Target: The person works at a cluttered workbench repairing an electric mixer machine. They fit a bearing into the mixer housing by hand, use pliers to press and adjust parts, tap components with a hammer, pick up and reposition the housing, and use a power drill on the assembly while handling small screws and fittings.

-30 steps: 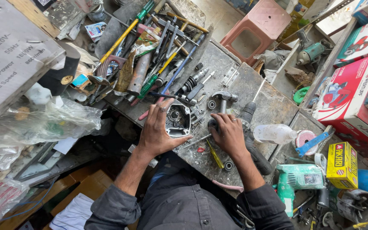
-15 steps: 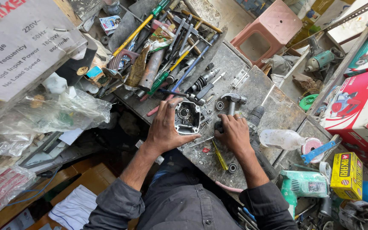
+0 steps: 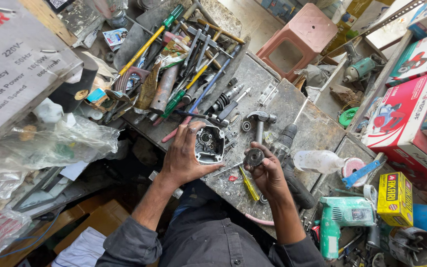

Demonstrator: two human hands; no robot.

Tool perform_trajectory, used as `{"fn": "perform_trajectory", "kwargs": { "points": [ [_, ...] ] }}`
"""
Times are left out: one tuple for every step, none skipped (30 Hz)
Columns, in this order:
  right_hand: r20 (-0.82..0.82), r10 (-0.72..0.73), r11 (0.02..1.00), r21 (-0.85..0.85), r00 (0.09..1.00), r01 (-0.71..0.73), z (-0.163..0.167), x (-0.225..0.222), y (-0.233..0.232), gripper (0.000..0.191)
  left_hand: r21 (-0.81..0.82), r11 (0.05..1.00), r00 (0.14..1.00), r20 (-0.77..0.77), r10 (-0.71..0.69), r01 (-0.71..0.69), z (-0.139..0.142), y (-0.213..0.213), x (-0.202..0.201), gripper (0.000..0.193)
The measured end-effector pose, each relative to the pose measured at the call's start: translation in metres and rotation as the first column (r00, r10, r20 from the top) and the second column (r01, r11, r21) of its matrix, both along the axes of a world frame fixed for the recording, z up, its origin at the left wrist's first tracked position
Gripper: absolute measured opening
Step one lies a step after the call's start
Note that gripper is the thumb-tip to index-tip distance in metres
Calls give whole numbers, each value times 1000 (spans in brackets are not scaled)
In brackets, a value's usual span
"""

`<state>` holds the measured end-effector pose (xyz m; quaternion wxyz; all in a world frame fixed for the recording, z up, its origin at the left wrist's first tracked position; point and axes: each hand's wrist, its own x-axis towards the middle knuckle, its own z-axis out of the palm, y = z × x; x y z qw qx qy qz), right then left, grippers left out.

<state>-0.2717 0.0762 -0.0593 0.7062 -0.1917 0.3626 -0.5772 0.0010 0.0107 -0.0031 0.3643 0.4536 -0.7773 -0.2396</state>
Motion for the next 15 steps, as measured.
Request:
{"fn": "perform_trajectory", "kwargs": {
  "points": [
    [78,4,1000,-1,997,-4,-2,3,5,69,-14,1000,1000,1,-4,4,1,0,0,110],
    [156,10,1000,-3,988,-10,-2,6,9,70,-29,1000,1000,3,-8,8,2,0,0,110],
    [233,17,1000,-8,972,-16,-3,8,12,72,-45,999,1000,4,-10,10,2,0,0,109],
    [291,23,999,19,956,-30,-4,9,16,71,-46,999,1000,2,-13,13,3,-1,0,109],
    [349,28,998,45,937,-46,-4,10,18,71,-46,999,1000,0,-15,15,3,-1,-1,109],
    [406,30,995,70,913,-64,-4,11,21,71,-46,999,1000,-2,-17,17,4,-1,-1,109],
    [424,48,996,51,904,-77,-4,11,23,69,-48,999,1000,-4,-21,21,4,-1,-1,108],
    [442,68,996,29,894,-90,-4,11,24,68,-51,998,1000,-6,-25,25,4,-1,-1,108],
    [460,88,995,7,884,-103,-3,11,26,67,-55,998,1000,-7,-28,27,4,-2,-1,107],
    [467,118,992,-28,876,-119,-3,11,27,66,-55,998,1000,-9,-28,28,4,-1,-1,107],
    [472,148,989,-62,869,-134,-3,11,28,65,-55,998,1000,-12,-29,29,4,-1,-1,108],
    [476,179,984,-100,861,-149,-2,11,29,64,-58,998,999,-14,-31,30,4,-2,-1,108],
    [478,185,983,-110,859,-150,-2,11,30,63,-58,998,999,-14,-33,32,4,-2,0,108],
    [481,189,981,-119,856,-150,-2,12,31,63,-57,998,999,-14,-35,34,4,-2,0,108],
    [483,194,980,-128,854,-150,-2,12,33,62,-57,998,999,-15,-37,37,4,-2,0,109]
  ]
}}
